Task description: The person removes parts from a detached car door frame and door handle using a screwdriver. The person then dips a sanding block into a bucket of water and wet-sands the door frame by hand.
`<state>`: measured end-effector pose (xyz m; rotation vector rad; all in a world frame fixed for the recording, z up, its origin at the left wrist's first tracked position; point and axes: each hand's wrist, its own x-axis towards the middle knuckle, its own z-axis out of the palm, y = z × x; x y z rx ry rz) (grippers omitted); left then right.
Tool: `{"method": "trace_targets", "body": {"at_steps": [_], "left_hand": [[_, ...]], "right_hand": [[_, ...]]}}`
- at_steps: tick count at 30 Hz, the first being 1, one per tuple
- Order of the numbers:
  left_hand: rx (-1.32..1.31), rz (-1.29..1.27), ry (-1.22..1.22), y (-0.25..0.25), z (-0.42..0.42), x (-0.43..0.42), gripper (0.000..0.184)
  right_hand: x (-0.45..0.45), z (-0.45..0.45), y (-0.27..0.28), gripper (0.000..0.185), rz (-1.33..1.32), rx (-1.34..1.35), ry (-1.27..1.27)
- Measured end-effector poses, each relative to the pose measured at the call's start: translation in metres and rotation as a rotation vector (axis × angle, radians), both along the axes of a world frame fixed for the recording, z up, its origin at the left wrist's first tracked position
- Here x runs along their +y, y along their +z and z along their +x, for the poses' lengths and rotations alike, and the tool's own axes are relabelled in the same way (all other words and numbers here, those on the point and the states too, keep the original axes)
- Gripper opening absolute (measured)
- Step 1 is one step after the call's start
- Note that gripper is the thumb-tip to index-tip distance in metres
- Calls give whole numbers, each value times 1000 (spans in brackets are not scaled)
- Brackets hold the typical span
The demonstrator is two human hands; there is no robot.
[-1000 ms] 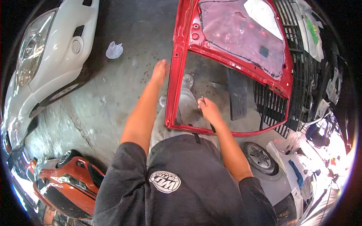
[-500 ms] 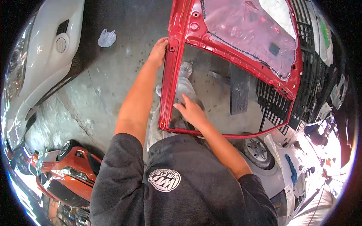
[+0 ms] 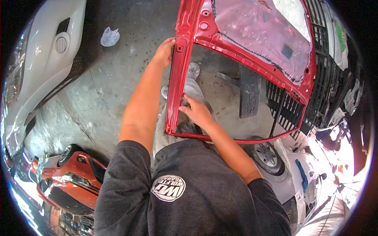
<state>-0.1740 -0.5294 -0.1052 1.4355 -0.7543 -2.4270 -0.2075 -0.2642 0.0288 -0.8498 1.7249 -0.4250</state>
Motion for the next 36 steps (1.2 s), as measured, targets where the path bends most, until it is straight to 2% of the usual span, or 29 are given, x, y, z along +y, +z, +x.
{"method": "trace_targets", "body": {"at_steps": [8, 13, 15, 16, 18, 19, 20, 21, 22, 23, 24, 25, 26, 27, 28, 29, 30, 31, 32, 34, 36], "left_hand": [[18, 58, -16, 1, 1, -4, 25], [104, 70, -36, -4, 3, -5, 28], [135, 62, -111, -5, 9, -4, 31], [-120, 37, -115, 19, 5, 1, 38], [-161, 64, -72, 5, 25, 15, 51], [-165, 51, -126, -16, 40, 18, 54], [-270, -35, -213, -12, 52, 27, 56], [-172, -60, -256, -3, 64, 40, 51], [-100, -142, -372, -60, 103, 38, 45], [-324, -229, -524, -34, 115, 54, 41], [-387, -449, -676, -16, 139, 71, 42], [-303, -424, -659, -49, 176, 80, 46], [-236, -438, -728, -57, 218, 87, 54], [-428, -394, -787, -40, 235, 105, 57], [-452, -397, -882, -49, 266, 114, 55], [-447, -220, -895, -56, 298, 120, 50], [-556, -269, -1119, -37, 310, 134, 45], [-668, -322, -1336, -17, 321, 147, 40], [-493, -656, -1638, -43, 354, 149, 40], [-559, -573, -1768, -14, 362, 169, 43], [-550, -547, -1801, 3, 352, 189, 45]], "right_hand": [[-6, -7, 3, 67, 39, -46, 34], [-8, -4, 13, 59, -42, 118, 89], [-9, -12, 37, 58, -26, 142, 92], [-15, -21, 65, 59, 2, 107, 79], [1, -23, 89, 57, -44, 95, 17], [16, -18, 89, 54, -121, 123, -15], [29, -16, 92, 52, -204, 151, -38], [40, -21, 115, 50, -120, -53, -258], [51, -28, 151, 48, -52, -273, -470], [68, -27, 176, 46, 1, -506, -674], [89, -17, 179, 44, -64, -610, -842], [111, -7, 183, 43, -85, -649, -961], [133, 3, 186, 43, -107, -694, -1079], [153, 13, 189, 43, -135, -741, -1194], [173, 24, 189, 43, -187, -755, -1285], [193, 38, 189, 44, -238, -772, -1372], [208, 52, 193, 45, -291, -791, -1457], [219, 65, 202, 48, -329, -765, -1468], [229, 78, 211, 52, -367, -737, -1476], [242, 96, 224, 64, -397, -723, -1492], [265, 105, 210, 64, -374, -690, -1446]]}}
